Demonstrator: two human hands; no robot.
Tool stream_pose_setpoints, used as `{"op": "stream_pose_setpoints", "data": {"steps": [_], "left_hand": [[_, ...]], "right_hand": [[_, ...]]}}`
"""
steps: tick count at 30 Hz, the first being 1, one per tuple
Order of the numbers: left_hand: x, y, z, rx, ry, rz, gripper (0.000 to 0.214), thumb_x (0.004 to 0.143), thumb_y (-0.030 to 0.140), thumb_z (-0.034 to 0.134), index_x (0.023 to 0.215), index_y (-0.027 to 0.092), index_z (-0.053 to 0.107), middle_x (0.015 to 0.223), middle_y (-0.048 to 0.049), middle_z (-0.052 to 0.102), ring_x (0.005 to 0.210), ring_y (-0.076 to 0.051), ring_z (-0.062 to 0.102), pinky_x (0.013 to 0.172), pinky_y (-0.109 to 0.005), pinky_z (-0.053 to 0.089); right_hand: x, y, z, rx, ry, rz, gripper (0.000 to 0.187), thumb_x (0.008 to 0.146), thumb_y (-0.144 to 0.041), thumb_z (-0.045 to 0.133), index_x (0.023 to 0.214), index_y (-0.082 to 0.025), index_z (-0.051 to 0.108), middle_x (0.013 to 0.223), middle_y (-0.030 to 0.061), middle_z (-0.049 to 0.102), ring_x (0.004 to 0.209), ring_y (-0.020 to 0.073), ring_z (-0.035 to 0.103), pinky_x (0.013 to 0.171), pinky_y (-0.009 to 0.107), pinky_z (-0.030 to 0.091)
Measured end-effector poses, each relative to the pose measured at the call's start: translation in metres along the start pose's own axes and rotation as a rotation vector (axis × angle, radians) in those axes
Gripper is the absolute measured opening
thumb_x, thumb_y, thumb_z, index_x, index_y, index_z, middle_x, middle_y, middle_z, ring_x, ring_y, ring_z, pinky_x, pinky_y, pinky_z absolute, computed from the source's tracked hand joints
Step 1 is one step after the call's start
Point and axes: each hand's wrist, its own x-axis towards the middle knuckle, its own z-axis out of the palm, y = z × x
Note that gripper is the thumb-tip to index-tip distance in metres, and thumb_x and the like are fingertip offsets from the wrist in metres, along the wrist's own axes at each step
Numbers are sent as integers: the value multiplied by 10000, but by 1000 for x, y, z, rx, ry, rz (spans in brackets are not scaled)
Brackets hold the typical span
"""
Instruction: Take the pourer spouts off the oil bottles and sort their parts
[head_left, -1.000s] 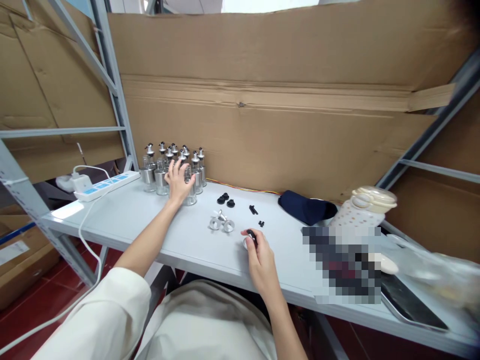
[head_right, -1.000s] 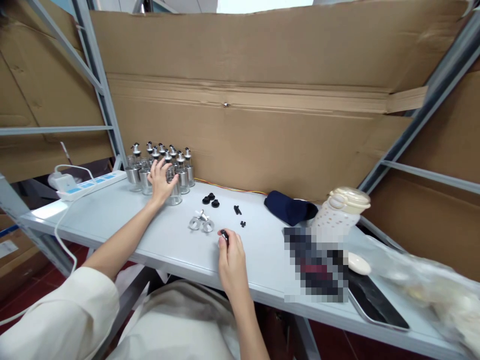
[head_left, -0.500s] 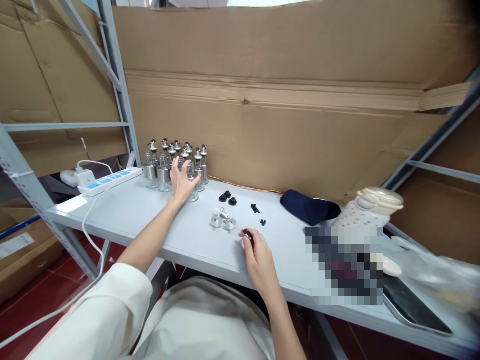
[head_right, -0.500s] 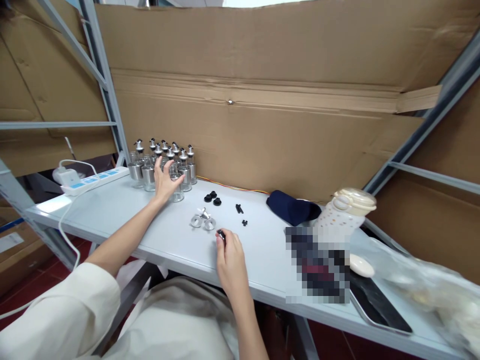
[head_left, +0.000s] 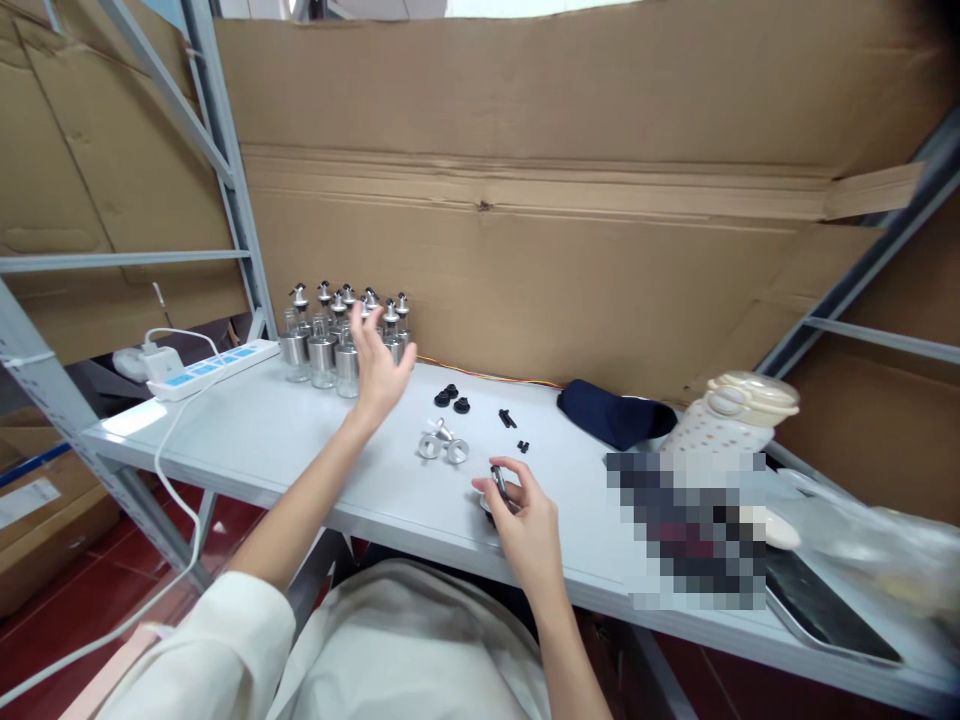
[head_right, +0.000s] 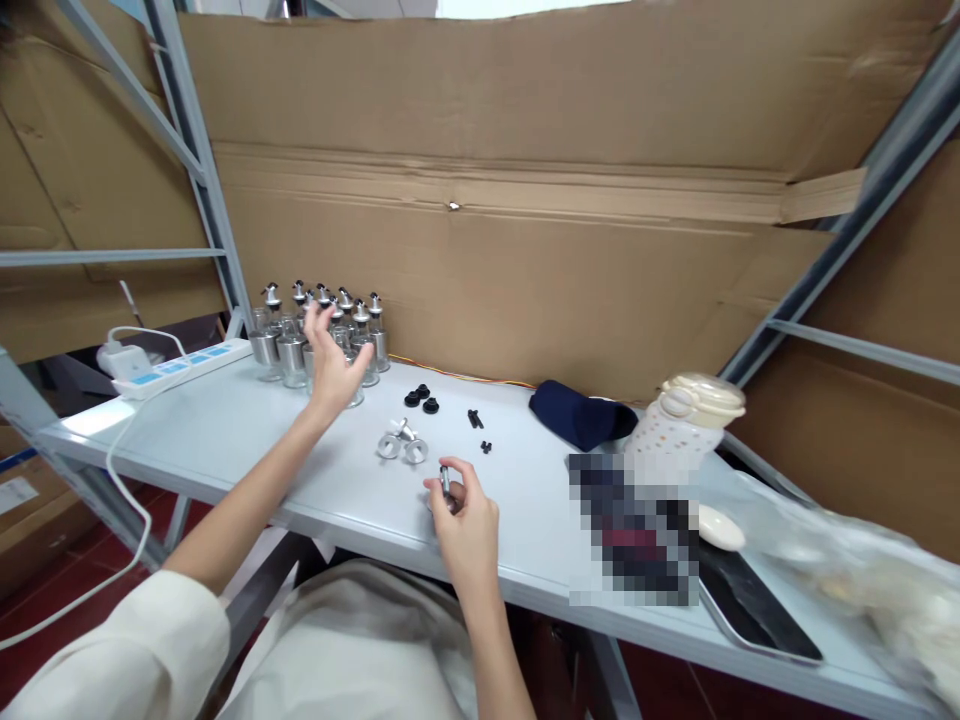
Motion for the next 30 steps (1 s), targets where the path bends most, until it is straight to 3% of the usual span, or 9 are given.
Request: {"op": "stream_pose_setpoints", "data": {"steps": [2, 4, 6, 9, 13, 16, 23, 30], "left_hand": [[-27, 38, -14, -167, -272, 183, 441, 793, 224, 522, 1187, 200, 323, 1277, -138, 357, 1249, -249, 362, 1033, -442, 345], [-61, 67, -26, -228, -521, 243, 420, 771, 210, 529, 1134, 195, 318, 1141, -116, 408, 1103, -231, 464, 938, -413, 426], [-90, 81, -34, -247, -748, 211, 432, 737, 193, 556, 1093, 196, 311, 1087, -104, 408, 1026, -222, 493, 871, -391, 454], [-113, 83, -33, -333, -926, 39, 494, 695, 195, 610, 1068, 198, 286, 955, -49, 434, 889, -183, 522, 794, -347, 460], [-117, 75, -19, -464, -1005, -254, 507, 677, 289, 679, 1006, 194, 306, 701, 66, 406, 613, -111, 462, 602, -253, 401], [-114, 73, -13, -520, -1056, -347, 443, 666, 306, 697, 920, 194, 352, 638, 86, 401, 552, -88, 411, 524, -213, 328], [-112, 69, -19, -656, -1111, -333, 366, 694, 273, 675, 974, 170, 464, 709, 55, 460, 598, -86, 441, 546, -210, 340], [-111, 72, -23, -551, -1088, -236, 348, 713, 181, 609, 1049, 167, 523, 914, -18, 538, 696, -108, 486, 630, -228, 400]], "right_hand": [[0, 0, 0, 84, 2, 21, 272, 785, -388, 554, 968, -187, 531, 625, 26, 676, 607, 168, 624, 502, 223, 414], [0, 0, -1, 145, 3, 21, 276, 770, -383, 567, 953, -184, 513, 603, 21, 670, 564, 163, 612, 492, 226, 426], [-1, 1, -1, 192, 16, 13, 276, 764, -377, 573, 947, -185, 496, 615, 25, 676, 535, 157, 603, 496, 236, 446], [-1, 1, -1, 233, 56, 8, 275, 761, -369, 576, 947, -193, 477, 634, 31, 687, 551, 166, 621, 519, 254, 475], [0, 1, -1, 270, 86, 23, 273, 755, -376, 579, 925, -197, 460, 626, 34, 688, 584, 187, 652, 551, 279, 501], [1, 1, 0, 276, 91, 39, 263, 747, -379, 581, 892, -203, 449, 634, 37, 696, 565, 181, 651, 554, 281, 503], [-1, 1, 1, 107, 107, 7, 244, 729, -392, 586, 835, -211, 461, 624, 32, 689, 529, 174, 626, 517, 265, 468], [2, 1, 1, -85, 166, -21, 282, 683, -433, 618, 746, -232, 431, 564, -5, 639, 490, 167, 594, 495, 253, 427]]}}
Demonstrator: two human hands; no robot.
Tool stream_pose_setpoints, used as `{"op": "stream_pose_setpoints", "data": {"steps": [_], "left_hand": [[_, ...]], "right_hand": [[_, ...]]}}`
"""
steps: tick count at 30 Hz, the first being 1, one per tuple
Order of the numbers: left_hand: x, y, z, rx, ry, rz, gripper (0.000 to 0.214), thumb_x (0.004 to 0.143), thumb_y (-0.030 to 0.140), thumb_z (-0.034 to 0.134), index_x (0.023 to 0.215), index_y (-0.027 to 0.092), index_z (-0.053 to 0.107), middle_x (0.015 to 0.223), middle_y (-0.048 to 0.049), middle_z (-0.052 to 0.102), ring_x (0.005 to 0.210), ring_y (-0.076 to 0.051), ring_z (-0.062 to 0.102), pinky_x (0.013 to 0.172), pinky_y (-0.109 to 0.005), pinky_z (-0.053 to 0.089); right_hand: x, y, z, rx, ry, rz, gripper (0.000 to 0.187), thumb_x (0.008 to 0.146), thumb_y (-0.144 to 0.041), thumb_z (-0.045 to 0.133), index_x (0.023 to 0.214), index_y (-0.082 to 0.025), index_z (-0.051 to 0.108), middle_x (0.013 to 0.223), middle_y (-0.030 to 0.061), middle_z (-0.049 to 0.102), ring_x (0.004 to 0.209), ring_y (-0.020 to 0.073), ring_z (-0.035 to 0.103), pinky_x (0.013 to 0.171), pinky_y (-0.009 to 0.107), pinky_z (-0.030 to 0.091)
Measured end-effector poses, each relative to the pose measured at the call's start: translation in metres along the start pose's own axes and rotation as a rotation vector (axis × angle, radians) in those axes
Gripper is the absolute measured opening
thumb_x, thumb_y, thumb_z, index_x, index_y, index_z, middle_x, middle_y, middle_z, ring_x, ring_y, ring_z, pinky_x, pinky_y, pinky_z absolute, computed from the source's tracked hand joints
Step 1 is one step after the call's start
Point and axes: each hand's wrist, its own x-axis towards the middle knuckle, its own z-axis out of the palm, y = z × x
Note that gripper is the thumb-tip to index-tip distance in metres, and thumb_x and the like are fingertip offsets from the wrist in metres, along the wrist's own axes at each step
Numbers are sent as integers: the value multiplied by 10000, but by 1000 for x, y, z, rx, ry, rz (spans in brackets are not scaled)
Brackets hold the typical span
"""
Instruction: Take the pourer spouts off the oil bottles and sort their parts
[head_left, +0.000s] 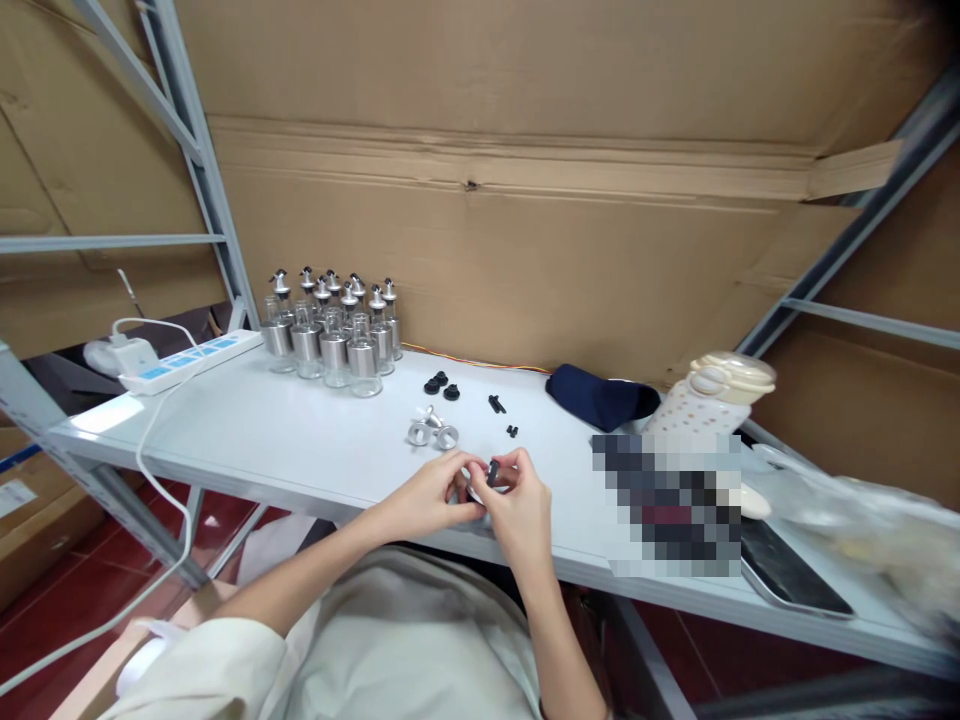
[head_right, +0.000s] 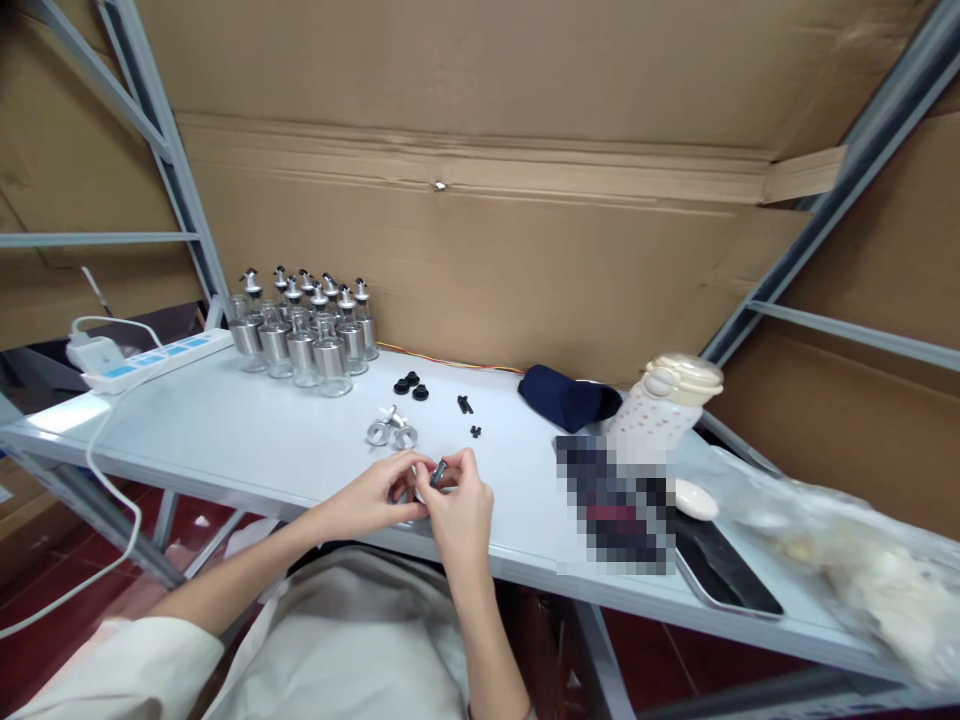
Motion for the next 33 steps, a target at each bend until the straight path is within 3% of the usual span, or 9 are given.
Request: {"op": "stream_pose_setpoints", "data": {"steps": [4, 7, 11, 17, 26, 33], "left_hand": [[-1, -2, 5, 55, 30, 44, 337, 706, 174, 607, 1026, 170, 502, 966, -42, 568, 765, -138, 532, 698, -254, 428], [-2, -7, 10, 140, 66, 27, 256, 700, 213, 617, 892, 187, 448, 871, -21, 566, 749, -160, 542, 673, -265, 421], [-3, -9, 13, 263, 61, -7, 236, 718, 221, 578, 832, 208, 371, 775, 3, 539, 675, -174, 546, 597, -260, 389], [-2, -10, 13, 367, 9, 14, 251, 774, 241, 567, 929, 199, 374, 837, -43, 584, 740, -212, 591, 613, -266, 395], [1, -10, 14, 520, -43, 3, 268, 846, 296, 556, 1026, 183, 392, 805, -67, 637, 713, -228, 632, 571, -261, 384], [-1, -9, 15, 519, -25, 32, 271, 849, 287, 564, 1035, 181, 397, 800, -68, 646, 692, -232, 640, 552, -258, 389]], "right_hand": [[0, -1, 0, -108, 30, -14, 322, 681, -486, 613, 710, -245, 402, 532, -29, 590, 460, 155, 549, 486, 247, 390], [-1, -3, 0, -214, 50, -114, 320, 716, -484, 569, 647, -248, 365, 488, -54, 496, 425, 129, 449, 472, 241, 341], [-3, -2, 2, -300, -57, -234, 332, 828, -438, 422, 579, -240, 329, 467, -53, 417, 424, 115, 369, 481, 237, 284], [-2, 1, 2, -384, -149, -187, 359, 910, -455, 275, 646, -242, 392, 462, -37, 441, 414, 145, 415, 481, 253, 236], [-1, 2, 2, -249, -116, -156, 391, 906, -496, 202, 646, -252, 362, 480, -28, 436, 425, 153, 427, 476, 264, 270], [0, 2, 1, -149, -125, -160, 374, 907, -482, 222, 634, -254, 335, 469, -43, 406, 428, 139, 396, 478, 256, 283]]}}
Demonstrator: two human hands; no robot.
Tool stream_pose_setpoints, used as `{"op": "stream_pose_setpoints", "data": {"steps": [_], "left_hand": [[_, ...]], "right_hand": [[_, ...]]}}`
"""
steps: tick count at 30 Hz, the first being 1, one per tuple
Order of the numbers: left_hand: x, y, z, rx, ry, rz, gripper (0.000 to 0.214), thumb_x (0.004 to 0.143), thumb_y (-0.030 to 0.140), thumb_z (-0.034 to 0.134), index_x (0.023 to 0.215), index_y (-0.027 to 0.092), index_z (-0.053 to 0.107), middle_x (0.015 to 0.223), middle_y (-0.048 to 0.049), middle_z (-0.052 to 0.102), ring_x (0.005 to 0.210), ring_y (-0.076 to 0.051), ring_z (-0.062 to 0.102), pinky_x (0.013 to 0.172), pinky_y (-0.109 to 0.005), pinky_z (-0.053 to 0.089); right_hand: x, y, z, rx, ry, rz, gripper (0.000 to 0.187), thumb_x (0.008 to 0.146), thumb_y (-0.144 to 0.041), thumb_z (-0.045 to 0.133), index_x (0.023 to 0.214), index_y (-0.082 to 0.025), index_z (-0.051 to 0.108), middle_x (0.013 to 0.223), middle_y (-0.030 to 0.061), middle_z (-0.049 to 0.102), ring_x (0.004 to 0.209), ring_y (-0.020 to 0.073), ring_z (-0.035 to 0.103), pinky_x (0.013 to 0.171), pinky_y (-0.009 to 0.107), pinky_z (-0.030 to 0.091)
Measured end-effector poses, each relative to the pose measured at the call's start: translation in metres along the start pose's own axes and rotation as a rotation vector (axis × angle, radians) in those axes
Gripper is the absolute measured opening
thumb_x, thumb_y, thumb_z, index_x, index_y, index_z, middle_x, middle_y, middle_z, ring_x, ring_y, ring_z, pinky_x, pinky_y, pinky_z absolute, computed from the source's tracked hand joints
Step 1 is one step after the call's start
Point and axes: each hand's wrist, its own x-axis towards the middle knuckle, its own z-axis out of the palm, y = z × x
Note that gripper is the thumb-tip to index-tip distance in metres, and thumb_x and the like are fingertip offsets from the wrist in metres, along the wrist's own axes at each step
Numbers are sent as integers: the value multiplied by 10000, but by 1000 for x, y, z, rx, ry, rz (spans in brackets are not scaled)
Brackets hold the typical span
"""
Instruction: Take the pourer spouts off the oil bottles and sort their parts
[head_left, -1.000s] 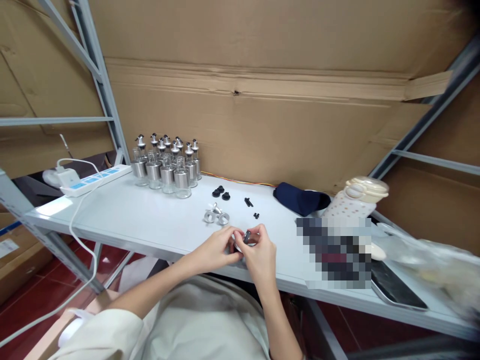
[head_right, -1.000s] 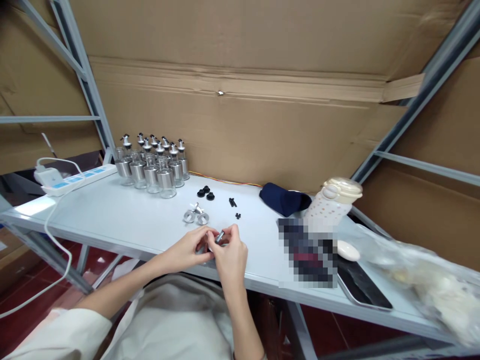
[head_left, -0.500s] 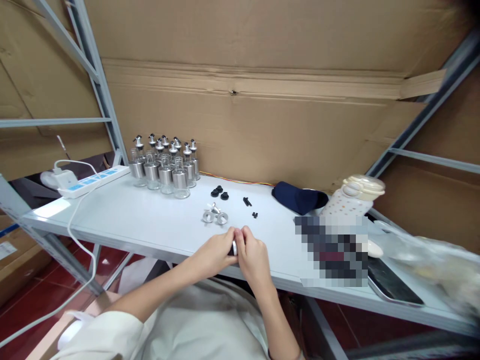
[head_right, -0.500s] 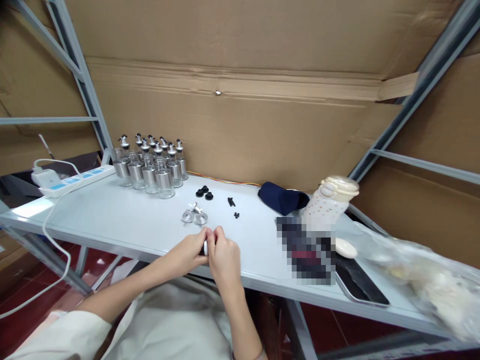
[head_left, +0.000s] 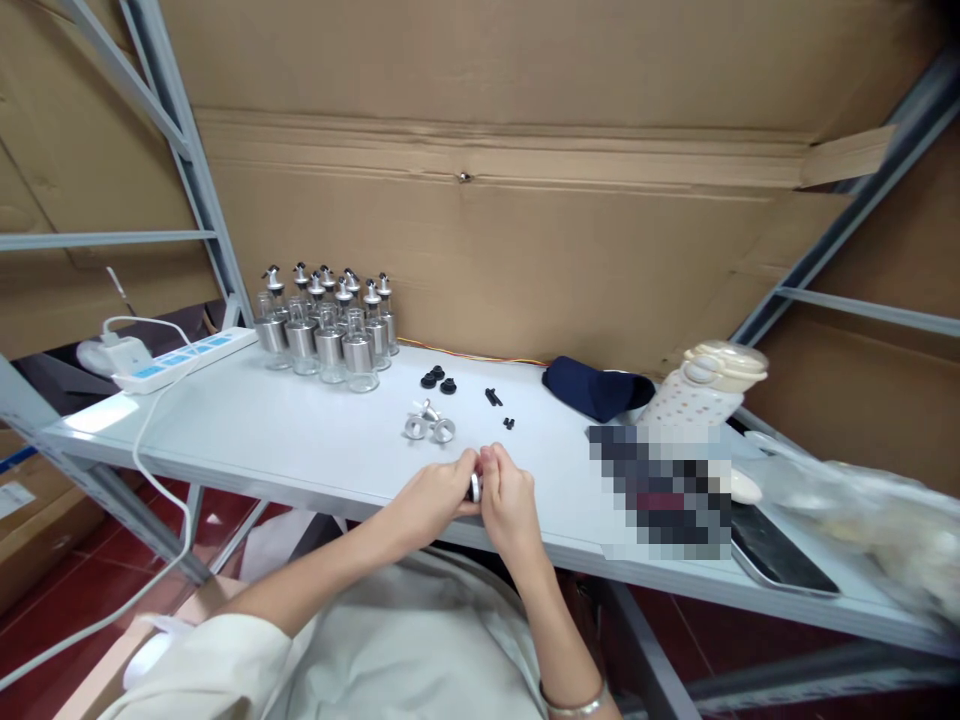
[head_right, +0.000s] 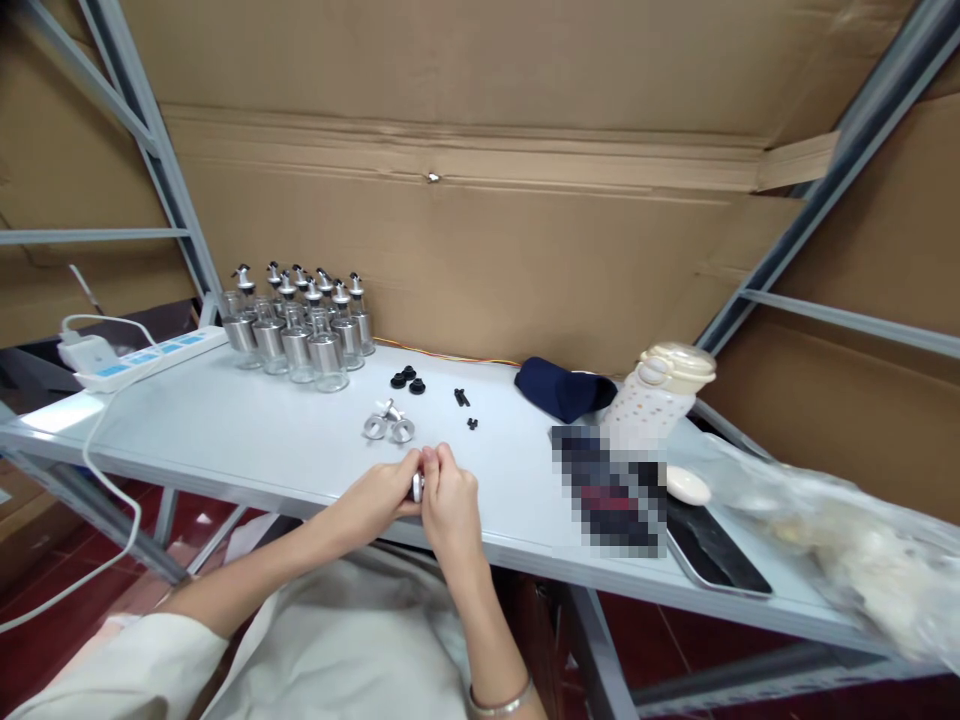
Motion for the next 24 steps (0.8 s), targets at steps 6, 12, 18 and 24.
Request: {"op": "stream_pose_setpoints", "data": {"steps": [6, 12, 18, 24], "left_hand": [[0, -2, 3, -48, 36, 19, 227, 860, 299, 534, 1018, 194, 410, 794, -50, 630, 689, -219, 632, 572, -258, 400], [1, -4, 4, -144, 57, 47, 202, 860, 303, 517, 1003, 181, 444, 754, -26, 596, 639, -187, 587, 560, -254, 388], [4, -7, 2, -242, 74, 59, 323, 841, 312, 542, 1109, 144, 475, 804, -38, 615, 687, -172, 576, 611, -255, 417], [3, -5, -1, -240, 46, 34, 338, 832, 287, 543, 1136, 149, 487, 788, -28, 628, 692, -176, 584, 628, -258, 428]], "right_hand": [[2, -1, -2, 48, 2, -2, 357, 912, -440, 243, 629, -247, 341, 489, -43, 417, 446, 132, 416, 496, 250, 296], [6, -4, -2, 84, 14, 19, 362, 899, -441, 259, 608, -242, 343, 490, -44, 410, 458, 126, 390, 503, 249, 289], [8, -1, 4, 38, 8, 66, 359, 866, -430, 346, 575, -230, 281, 477, -72, 291, 459, 107, 286, 501, 248, 226], [7, -2, 3, 51, 9, 54, 339, 858, -389, 364, 575, -225, 279, 490, -74, 277, 473, 100, 276, 507, 242, 226]]}}
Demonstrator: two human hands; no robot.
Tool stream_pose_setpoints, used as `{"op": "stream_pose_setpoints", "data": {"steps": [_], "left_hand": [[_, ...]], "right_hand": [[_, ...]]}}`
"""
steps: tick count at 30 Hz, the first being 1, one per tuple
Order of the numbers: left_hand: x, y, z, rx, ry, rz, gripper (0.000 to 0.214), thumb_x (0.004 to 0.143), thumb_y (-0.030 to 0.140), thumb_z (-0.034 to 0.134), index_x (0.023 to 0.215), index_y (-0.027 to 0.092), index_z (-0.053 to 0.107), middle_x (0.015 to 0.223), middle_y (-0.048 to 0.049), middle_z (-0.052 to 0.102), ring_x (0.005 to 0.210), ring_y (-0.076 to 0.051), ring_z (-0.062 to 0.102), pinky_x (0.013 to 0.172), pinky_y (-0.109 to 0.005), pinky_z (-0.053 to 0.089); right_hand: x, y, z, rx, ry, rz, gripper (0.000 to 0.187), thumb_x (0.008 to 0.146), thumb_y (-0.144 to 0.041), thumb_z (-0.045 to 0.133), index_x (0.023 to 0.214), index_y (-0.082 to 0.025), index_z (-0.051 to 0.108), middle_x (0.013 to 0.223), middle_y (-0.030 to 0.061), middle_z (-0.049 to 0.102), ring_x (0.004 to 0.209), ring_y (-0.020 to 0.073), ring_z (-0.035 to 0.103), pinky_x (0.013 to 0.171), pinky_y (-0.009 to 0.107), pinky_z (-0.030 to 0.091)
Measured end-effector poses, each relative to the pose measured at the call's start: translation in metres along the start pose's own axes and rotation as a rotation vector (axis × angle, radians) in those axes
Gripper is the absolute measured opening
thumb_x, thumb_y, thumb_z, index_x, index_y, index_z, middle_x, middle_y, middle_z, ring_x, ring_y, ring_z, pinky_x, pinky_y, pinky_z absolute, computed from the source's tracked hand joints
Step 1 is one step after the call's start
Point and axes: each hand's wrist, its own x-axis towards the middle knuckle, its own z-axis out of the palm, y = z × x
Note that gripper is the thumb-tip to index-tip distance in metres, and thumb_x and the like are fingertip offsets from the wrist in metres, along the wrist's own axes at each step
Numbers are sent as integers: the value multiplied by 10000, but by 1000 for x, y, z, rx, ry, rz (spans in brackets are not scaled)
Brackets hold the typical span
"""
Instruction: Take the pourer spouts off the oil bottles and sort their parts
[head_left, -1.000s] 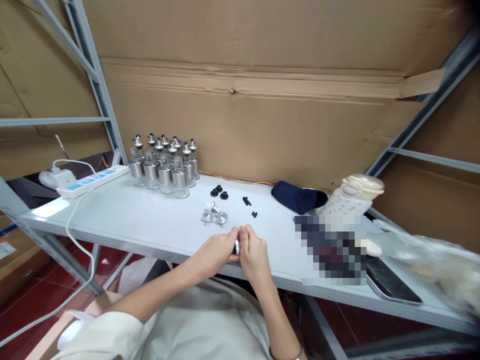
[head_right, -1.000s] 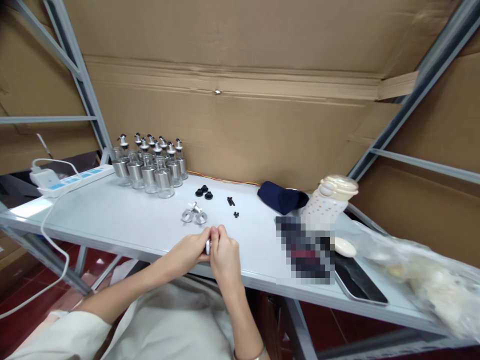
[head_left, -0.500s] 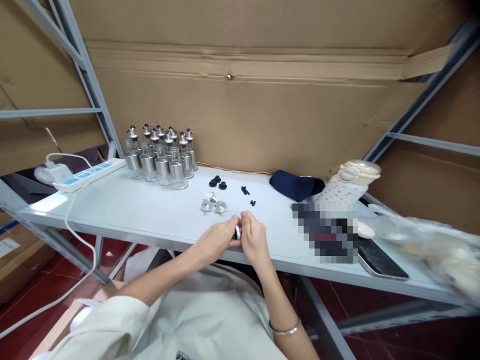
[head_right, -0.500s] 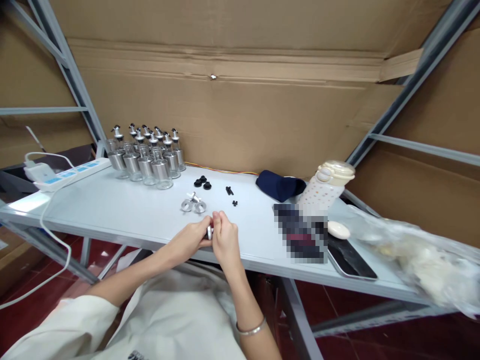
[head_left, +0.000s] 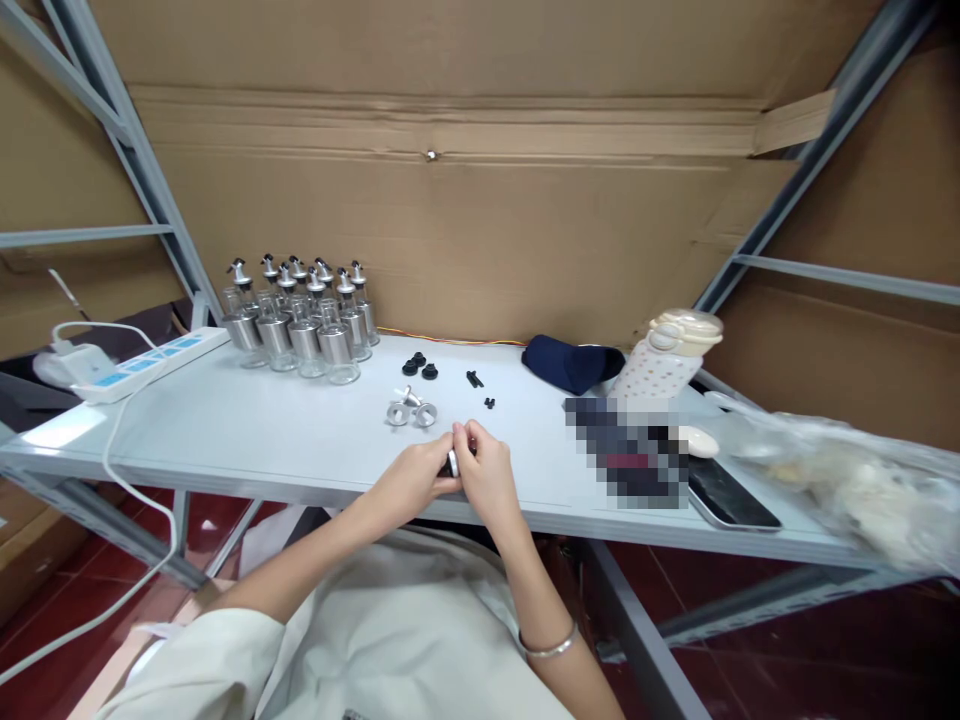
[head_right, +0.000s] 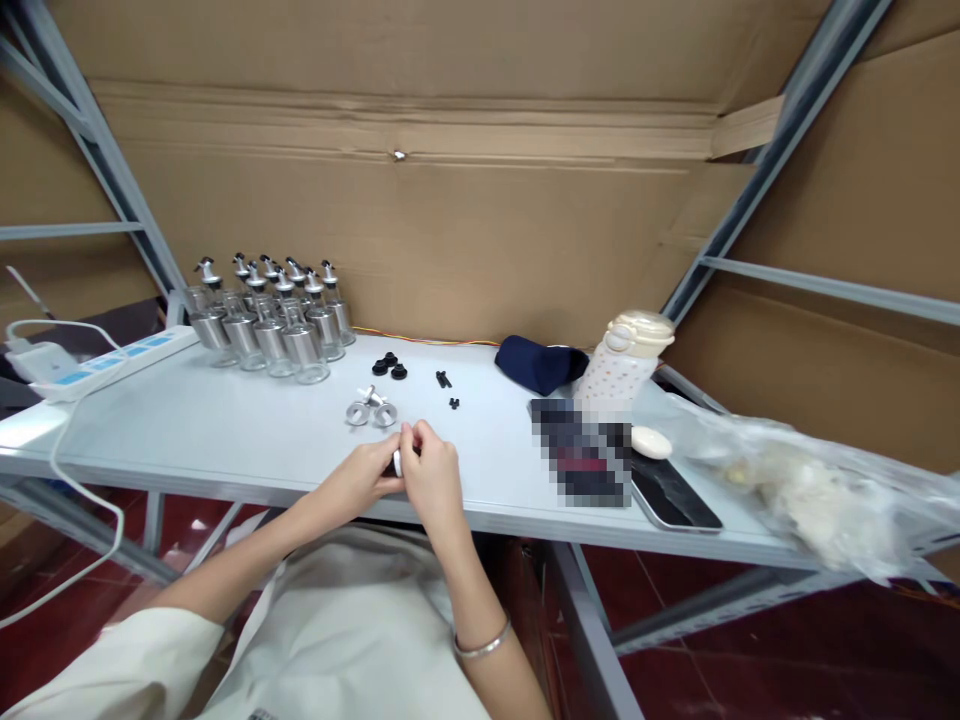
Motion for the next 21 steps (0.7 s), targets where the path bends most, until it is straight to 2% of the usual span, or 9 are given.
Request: {"op": "stream_pose_setpoints", "data": {"steps": [6, 10, 16, 21], "left_hand": [[-2, 9, -2, 91, -18, -58, 342, 821, 254, 554, 1131, 147, 461, 899, -76, 663, 759, -217, 632, 658, -283, 439], [-1, 11, -3, 124, -13, -69, 335, 812, 230, 558, 1121, 160, 452, 882, -66, 658, 743, -212, 629, 631, -271, 428], [0, 6, -2, 57, -14, -43, 211, 833, 259, 532, 1002, 154, 459, 748, -20, 598, 609, -170, 560, 556, -255, 390], [-1, 2, 0, 34, 44, 21, 118, 836, 246, 524, 882, 172, 444, 789, -23, 571, 667, -161, 545, 583, -247, 383]], "right_hand": [[-2, 0, 0, 10, 2, -9, 328, 862, -366, 381, 582, -224, 287, 497, -76, 277, 476, 98, 283, 514, 239, 228], [-3, 0, 0, -7, -11, -16, 318, 873, -371, 362, 597, -227, 300, 500, -72, 302, 478, 107, 305, 521, 243, 230], [-1, 0, -4, -10, -111, -8, 335, 913, -430, 281, 644, -236, 331, 498, -64, 363, 473, 126, 360, 521, 248, 240], [1, -2, -3, 35, -86, -5, 346, 918, -423, 257, 632, -239, 322, 490, -65, 342, 461, 127, 355, 521, 252, 256]]}}
